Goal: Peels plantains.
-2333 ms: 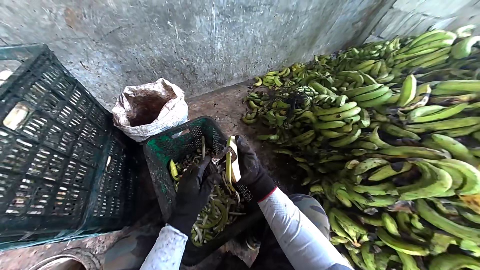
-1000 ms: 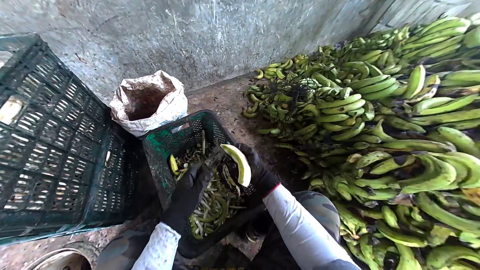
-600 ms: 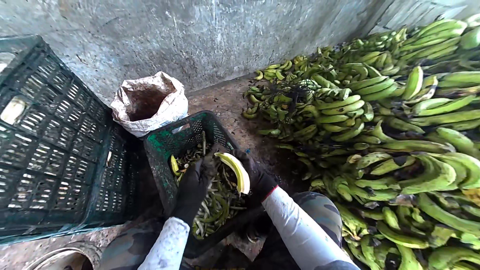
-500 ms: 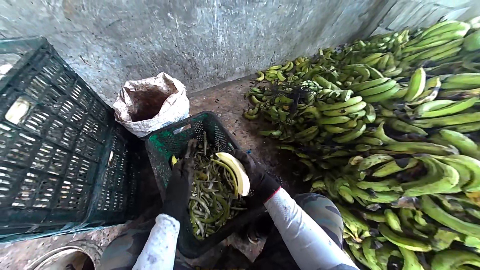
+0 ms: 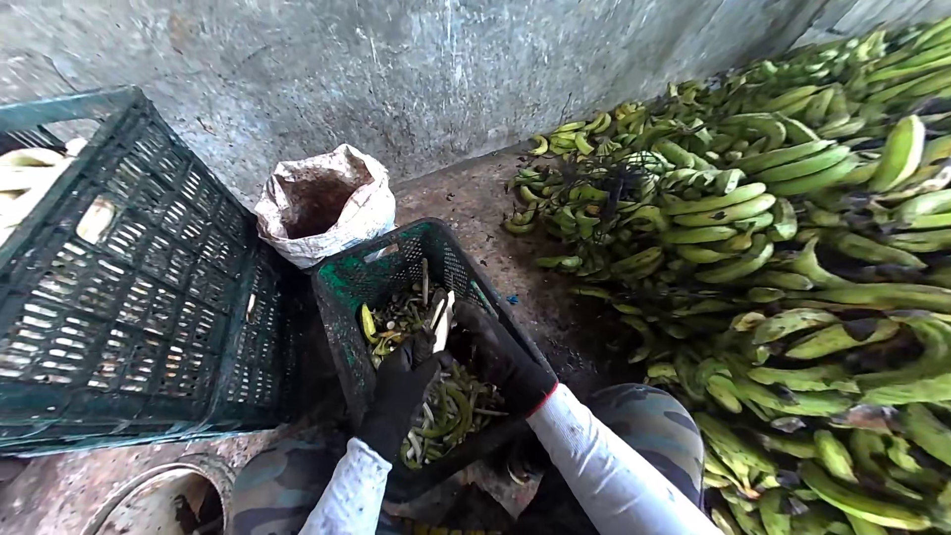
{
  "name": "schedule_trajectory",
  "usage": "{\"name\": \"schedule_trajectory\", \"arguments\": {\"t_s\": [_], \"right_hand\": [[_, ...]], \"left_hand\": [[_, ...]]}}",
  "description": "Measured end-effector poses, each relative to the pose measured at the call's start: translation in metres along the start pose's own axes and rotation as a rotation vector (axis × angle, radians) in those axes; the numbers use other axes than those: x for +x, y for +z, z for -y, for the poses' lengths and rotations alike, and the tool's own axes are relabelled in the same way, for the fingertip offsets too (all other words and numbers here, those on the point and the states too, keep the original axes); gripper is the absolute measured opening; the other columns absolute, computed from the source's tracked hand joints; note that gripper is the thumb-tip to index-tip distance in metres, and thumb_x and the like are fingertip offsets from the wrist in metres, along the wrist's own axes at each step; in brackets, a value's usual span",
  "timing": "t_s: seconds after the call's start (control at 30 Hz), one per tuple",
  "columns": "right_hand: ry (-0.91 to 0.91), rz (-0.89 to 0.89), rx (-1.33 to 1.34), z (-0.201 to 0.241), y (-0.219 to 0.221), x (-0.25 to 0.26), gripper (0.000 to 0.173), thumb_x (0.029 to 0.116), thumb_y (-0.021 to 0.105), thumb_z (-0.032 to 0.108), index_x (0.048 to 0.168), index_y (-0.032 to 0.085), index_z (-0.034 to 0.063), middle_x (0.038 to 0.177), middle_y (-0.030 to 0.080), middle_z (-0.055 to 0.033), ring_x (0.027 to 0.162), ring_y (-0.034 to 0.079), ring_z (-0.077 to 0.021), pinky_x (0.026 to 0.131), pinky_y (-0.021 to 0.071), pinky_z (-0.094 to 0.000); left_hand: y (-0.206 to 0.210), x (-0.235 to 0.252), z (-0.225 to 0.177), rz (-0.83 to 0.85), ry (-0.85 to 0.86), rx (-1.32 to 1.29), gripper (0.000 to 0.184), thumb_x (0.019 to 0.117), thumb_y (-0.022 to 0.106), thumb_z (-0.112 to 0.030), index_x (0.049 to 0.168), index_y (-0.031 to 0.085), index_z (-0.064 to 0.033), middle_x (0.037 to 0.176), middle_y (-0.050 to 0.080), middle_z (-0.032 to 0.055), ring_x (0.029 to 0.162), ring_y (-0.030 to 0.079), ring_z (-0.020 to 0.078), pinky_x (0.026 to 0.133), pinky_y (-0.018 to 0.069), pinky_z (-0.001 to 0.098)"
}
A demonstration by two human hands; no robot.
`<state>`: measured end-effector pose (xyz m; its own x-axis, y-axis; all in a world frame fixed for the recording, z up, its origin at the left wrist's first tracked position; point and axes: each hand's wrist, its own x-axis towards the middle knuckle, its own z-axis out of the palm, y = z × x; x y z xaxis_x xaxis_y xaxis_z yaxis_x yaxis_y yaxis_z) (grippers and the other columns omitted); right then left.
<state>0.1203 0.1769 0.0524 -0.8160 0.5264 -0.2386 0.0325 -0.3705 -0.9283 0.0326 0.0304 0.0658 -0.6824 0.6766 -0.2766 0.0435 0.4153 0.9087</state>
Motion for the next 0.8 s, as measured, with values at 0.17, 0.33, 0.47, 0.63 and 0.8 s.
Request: {"name": "schedule_trajectory", "arguments": {"t_s": [0.17,0.33,0.47,0.63,0.8], "right_hand": [[-0.022,0.092,0.078,-0.007,0.008,0.002,0.044,0.1063,0.038,0.035,0.136,0.047,0.004,0.09,0.066,-0.0063,0.07,0.064,-0.0128,0.06,0.0551,-0.0283],[-0.01,0.092,0.134,-0.005,0.007,-0.003,0.048,0.1056,0.04,0.035,0.143,0.047,0.006,0.099,0.069,-0.0084,0.075,0.068,-0.0167,0.063,0.0591,-0.0314],[-0.058,0.032,0.123,-0.007,-0.007,0.001,0.042,0.1041,0.04,0.034,0.136,0.051,0.0081,0.096,0.07,-0.0053,0.076,0.069,-0.0132,0.061,0.0592,-0.0283],[-0.083,-0.002,0.123,-0.009,-0.012,0.006,0.038,0.1033,0.037,0.034,0.13,0.052,0.011,0.09,0.068,0.0003,0.074,0.068,-0.0091,0.062,0.0585,-0.0248],[-0.056,-0.087,0.041,-0.007,-0.005,0.009,0.041,0.1059,0.035,0.029,0.138,0.049,0.008,0.092,0.067,-0.0017,0.073,0.068,-0.0106,0.062,0.059,-0.0266]], "left_hand": [[-0.012,-0.006,0.004,-0.017,-0.02,-0.198,0.045,0.0897,0.077,-0.018,0.128,0.06,-0.0014,0.096,0.068,0.0053,0.08,0.064,0.0089,0.073,0.0559,0.0265],[-0.048,-0.017,-0.011,-0.187,0.053,-0.101,0.044,0.0914,0.075,-0.023,0.128,0.061,-0.0041,0.099,0.069,0.0049,0.085,0.065,0.0103,0.078,0.057,0.0305],[-0.146,-0.01,-0.034,-0.564,0.339,0.076,0.038,0.0929,0.075,-0.027,0.121,0.064,-0.0045,0.093,0.07,0.008,0.077,0.068,0.016,0.07,0.0601,0.0386],[-0.308,0.001,-0.091,-1.084,0.369,0.462,0.059,0.0951,0.068,-0.044,0.133,0.053,-0.0016,0.111,0.066,0.0176,0.098,0.067,0.027,0.088,0.0558,0.0509],[-0.381,-0.009,-0.121,-0.805,-0.042,0.609,0.045,0.0949,0.073,-0.026,0.133,0.061,-0.0053,0.117,0.065,0.0236,0.099,0.063,0.0364,0.086,0.0493,0.0632]]}}
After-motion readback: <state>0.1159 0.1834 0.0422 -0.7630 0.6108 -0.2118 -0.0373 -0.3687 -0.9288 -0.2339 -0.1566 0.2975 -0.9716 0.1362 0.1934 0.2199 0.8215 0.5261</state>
